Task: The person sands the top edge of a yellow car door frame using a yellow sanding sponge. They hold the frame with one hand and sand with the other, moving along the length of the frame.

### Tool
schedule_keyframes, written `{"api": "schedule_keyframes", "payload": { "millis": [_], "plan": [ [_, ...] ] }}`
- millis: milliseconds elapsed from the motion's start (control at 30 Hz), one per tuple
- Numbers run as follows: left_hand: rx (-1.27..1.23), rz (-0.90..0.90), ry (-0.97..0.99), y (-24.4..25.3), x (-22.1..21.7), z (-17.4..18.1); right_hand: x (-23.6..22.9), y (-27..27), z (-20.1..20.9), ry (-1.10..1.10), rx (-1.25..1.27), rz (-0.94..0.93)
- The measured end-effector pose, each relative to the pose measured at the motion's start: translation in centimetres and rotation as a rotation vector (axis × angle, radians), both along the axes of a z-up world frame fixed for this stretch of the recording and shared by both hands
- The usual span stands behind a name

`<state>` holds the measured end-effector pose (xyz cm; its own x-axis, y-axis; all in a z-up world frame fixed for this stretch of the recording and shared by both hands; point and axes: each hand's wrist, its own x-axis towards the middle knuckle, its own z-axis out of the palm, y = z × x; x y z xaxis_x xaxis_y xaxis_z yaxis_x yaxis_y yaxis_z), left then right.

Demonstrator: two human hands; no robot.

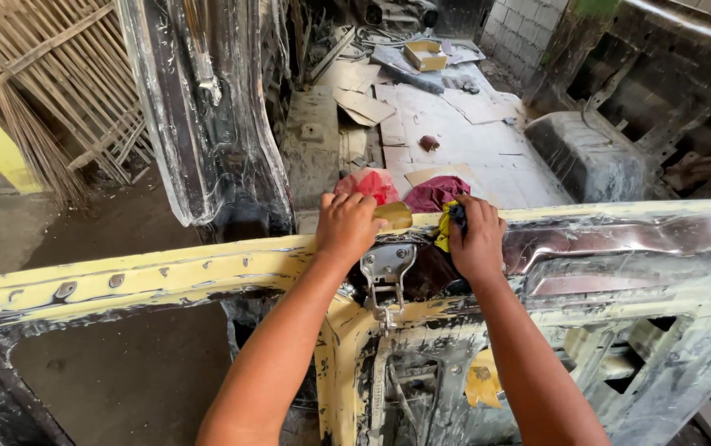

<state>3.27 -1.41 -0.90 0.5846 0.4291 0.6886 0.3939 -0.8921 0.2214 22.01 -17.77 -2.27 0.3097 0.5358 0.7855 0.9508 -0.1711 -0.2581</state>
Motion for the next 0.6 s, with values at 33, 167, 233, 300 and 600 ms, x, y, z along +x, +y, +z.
{"api": "schedule_keyframes", "payload": {
  "millis": [33,167,233,300,600],
  "plan": [
    [0.002,-0.001,-0.003,0.1,0.3,0.1,0.2,0.0,0.3,-0.003,0.002,-0.001],
    [0.030,0.030,0.043,1.2,-1.3,-1.1,0.1,-0.4,-0.5,-0.002,0.019,0.041],
    [0.080,0.031,0.077,2.3,-2.4,-0.6,0.3,0.2,-0.1,-0.009,0.046,0.049],
    [0.115,0.112,0.095,1.5,-3.9,-1.3,0.1,-0.1,-0.4,0.000,0.008,0.032],
    [0.051,0.069,0.005,-1.1,1.5,-0.5,0.6,-0.1,-0.2,-0.006,-0.028,0.040]
  ]
}}
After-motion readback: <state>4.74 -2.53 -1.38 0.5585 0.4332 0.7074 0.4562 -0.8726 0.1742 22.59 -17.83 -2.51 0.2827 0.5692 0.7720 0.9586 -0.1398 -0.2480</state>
